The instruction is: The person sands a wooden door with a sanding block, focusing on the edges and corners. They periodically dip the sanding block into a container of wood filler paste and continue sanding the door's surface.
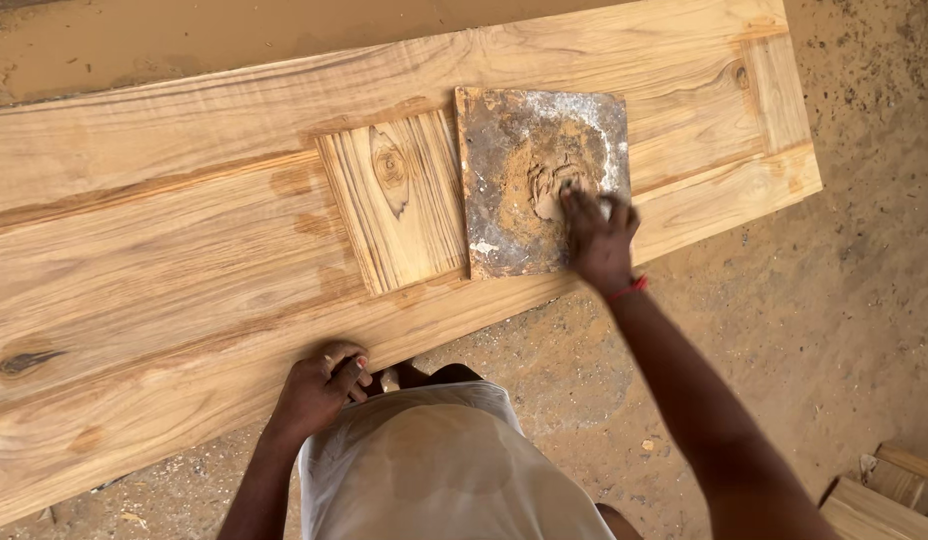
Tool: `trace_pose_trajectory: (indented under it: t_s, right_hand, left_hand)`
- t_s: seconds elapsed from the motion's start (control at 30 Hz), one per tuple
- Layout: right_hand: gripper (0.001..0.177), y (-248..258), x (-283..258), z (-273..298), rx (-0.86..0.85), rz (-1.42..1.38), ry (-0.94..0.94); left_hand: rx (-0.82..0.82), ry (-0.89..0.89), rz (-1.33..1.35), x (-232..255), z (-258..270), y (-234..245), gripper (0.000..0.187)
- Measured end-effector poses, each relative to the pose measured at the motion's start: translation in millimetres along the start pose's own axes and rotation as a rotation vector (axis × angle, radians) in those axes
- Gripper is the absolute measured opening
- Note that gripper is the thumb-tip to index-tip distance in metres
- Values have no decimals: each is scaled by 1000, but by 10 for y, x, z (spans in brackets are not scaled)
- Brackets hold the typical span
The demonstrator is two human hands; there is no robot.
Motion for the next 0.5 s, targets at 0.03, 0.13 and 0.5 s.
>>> trace_pose_trajectory:
  t_s: [0.03,0.13,0.5]
  right_hand:
    - [46,12,-52,99,15,71,-3]
    - [47,157,68,202,-117,43,155]
    - [42,141,-43,141,-104,-126,109]
  left_hand:
    - [-3,0,18,-5,-17,5,29]
    - [41,-49,34,9,0,15,29]
    - [33,-56,87,12,57,-39,26]
Point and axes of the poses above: each hand's wrist, its own z-axis away from the middle knuckle, its own y-axis out of the back of the hand, x = y × z, the point moved 6 cm from there along -z, towards the middle knuckle, and after that the axes turned 5 degrees about -y, right-handed, at the moved point
